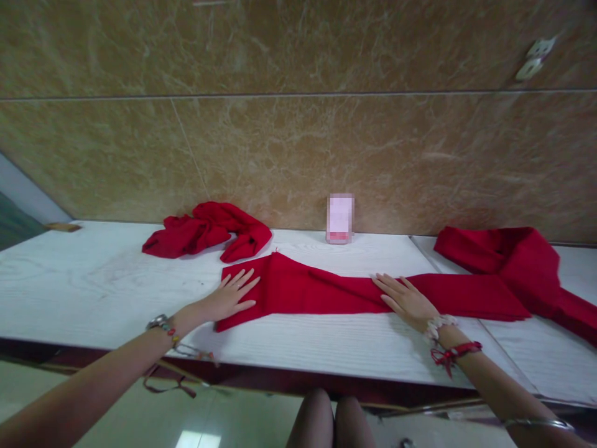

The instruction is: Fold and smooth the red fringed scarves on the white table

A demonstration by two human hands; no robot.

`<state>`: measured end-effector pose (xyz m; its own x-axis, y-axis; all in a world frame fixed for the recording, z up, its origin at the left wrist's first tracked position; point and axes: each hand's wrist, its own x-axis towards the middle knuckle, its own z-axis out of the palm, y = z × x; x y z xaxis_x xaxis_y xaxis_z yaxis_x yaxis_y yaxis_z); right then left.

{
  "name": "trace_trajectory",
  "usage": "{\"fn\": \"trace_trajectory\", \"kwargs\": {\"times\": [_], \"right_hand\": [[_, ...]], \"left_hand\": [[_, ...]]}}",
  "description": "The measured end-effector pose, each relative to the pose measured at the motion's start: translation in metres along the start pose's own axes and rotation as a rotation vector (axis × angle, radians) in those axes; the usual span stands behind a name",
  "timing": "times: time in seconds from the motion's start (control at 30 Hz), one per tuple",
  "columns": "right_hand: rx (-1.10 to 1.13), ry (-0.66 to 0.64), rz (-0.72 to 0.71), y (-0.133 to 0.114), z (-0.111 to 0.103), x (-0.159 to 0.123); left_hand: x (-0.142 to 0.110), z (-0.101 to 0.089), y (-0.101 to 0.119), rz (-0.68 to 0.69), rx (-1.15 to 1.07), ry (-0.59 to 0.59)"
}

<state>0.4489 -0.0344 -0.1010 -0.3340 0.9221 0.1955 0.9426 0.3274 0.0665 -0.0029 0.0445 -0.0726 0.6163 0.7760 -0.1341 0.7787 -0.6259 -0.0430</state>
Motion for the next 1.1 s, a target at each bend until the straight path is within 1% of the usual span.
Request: {"fn": "trace_trajectory", "kwargs": {"times": [0.07, 0.13, 0.2, 0.27, 0.3, 0.33, 0.37, 0.47, 0.5, 0.53, 0.57, 0.63, 0.7, 0.73, 0.8, 0.87, 0.93, 1.0, 1.07, 1.1], "right_hand": [[0.004, 0.007, -0.001, 0.0, 0.001, 0.0], [0.013, 0.011, -0.001, 0.0, 0.0, 0.0], [0.023, 0.007, 0.004, -0.001, 0.0, 0.001], [0.029, 0.001, 0.009, -0.001, -0.002, 0.001], [0.031, 0.0, 0.01, -0.001, -0.002, 0.001], [0.032, -0.002, 0.011, -0.002, -0.003, 0.001], [0.032, -0.005, 0.012, -0.002, -0.004, 0.001], [0.029, -0.014, 0.016, -0.002, -0.006, 0.001], [0.028, -0.012, 0.01, -0.003, -0.007, 0.001], [0.029, -0.003, -0.002, -0.004, -0.008, 0.001], [0.032, 0.012, -0.021, -0.006, -0.01, 0.001], [0.049, 0.045, -0.079, -0.011, -0.014, 0.003], [0.072, 0.074, -0.144, -0.018, -0.017, 0.005], [0.085, 0.083, -0.173, -0.021, -0.019, 0.007], [0.117, 0.091, -0.216, -0.026, -0.022, 0.011], [0.151, 0.087, -0.233, -0.029, -0.023, 0.014], [0.17, 0.079, -0.227, -0.029, -0.023, 0.015], [0.168, 0.071, -0.223, -0.029, -0.021, 0.014], [0.163, 0.068, -0.234, -0.029, -0.019, 0.013], [0.162, 0.069, -0.239, -0.03, -0.018, 0.012]], "left_hand": [[-0.019, -0.008, -0.031, 0.03, -0.002, -0.108], [-0.034, -0.019, -0.056, 0.055, -0.011, -0.151], [-0.041, -0.03, -0.07, 0.061, -0.014, -0.188], [-0.04, -0.041, -0.071, 0.049, -0.004, -0.222], [-0.036, -0.046, -0.068, 0.04, 0.004, -0.22], [-0.031, -0.05, -0.064, 0.03, 0.015, -0.193], [-0.025, -0.054, -0.06, 0.017, 0.03, -0.135], [-0.002, -0.059, -0.044, -0.014, 0.083, 0.151], [0.006, -0.059, -0.038, -0.005, 0.094, 0.219], [0.014, -0.058, -0.033, 0.019, 0.097, 0.244], [0.021, -0.056, -0.029, 0.058, 0.092, 0.234], [0.033, -0.054, -0.021, 0.15, 0.073, 0.143], [0.039, -0.057, -0.015, 0.217, 0.052, 0.065], [0.04, -0.062, -0.013, 0.235, 0.043, 0.049], [0.036, -0.075, -0.01, 0.25, 0.026, 0.055], [0.026, -0.089, -0.007, 0.252, 0.014, 0.077], [0.012, -0.094, -0.002, 0.25, 0.009, 0.07], [-0.002, -0.087, 0.008, 0.265, 0.024, 0.001], [-0.014, -0.072, 0.018, 0.273, 0.063, -0.087], [-0.017, -0.065, 0.022, 0.255, 0.084, -0.11]]}}
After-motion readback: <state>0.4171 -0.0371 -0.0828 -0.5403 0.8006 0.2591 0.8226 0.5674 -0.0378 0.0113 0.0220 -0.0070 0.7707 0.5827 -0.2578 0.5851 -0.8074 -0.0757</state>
